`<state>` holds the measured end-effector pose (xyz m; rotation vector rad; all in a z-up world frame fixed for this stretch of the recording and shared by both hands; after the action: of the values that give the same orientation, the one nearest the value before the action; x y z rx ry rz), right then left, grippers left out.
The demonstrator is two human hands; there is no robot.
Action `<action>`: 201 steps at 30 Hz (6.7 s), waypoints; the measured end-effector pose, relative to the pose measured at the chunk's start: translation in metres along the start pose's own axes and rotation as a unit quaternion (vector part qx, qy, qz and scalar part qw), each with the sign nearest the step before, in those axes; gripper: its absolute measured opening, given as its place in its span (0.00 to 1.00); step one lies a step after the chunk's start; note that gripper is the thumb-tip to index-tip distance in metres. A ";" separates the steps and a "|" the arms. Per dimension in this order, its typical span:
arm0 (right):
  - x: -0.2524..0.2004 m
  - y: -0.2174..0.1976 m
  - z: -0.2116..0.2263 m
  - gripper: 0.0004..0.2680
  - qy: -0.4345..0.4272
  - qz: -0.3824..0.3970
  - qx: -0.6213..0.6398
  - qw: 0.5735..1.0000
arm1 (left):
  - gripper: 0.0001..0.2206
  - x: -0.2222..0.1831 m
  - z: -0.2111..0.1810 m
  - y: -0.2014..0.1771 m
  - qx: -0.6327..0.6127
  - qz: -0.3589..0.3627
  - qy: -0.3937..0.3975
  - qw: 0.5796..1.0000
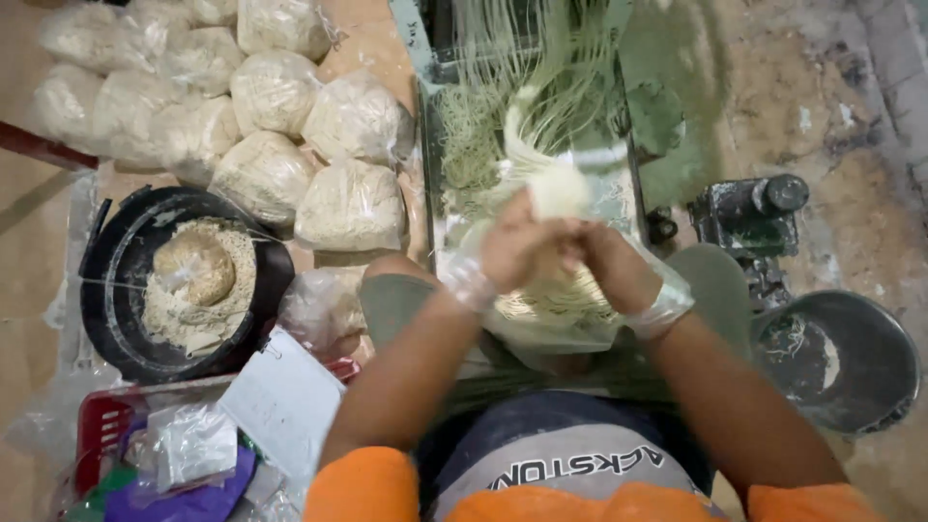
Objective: The person takes a plastic bag, fills it with fresh noodles from a noodle cutting machine, and sets the filled bag aside while sitting on the floor next to other bags of noodles.
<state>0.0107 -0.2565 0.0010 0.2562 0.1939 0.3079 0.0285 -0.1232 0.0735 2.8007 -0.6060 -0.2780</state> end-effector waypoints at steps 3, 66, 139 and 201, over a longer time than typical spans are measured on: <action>0.027 0.013 -0.005 0.28 0.122 0.124 0.331 0.927 | 0.07 -0.023 0.023 0.023 -0.022 0.063 0.012 0.998; -0.052 0.068 0.106 0.13 -0.307 0.175 -0.234 0.906 | 0.21 -0.053 -0.041 -0.066 0.551 -0.006 -0.155 0.820; 0.059 -0.021 0.004 0.04 -0.004 -0.064 0.439 0.896 | 0.39 -0.016 0.036 -0.131 0.599 0.018 0.033 0.800; 0.052 -0.014 -0.047 0.15 -0.118 0.009 0.041 0.992 | 0.05 0.025 0.003 -0.048 -0.101 -0.143 0.021 0.984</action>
<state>0.0522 -0.2426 -0.0548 0.3725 -0.0298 0.2855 0.0682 -0.0920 0.0534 2.6814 -0.1525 -0.3157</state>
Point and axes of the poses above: each hand's wrist, its own x-axis towards the middle knuckle, its own y-axis out of the palm, z = x × y, the point moved 6 cm from there along x, towards the middle knuckle, and after that the axes turned 7 degrees about x, right-handed, at the moved point
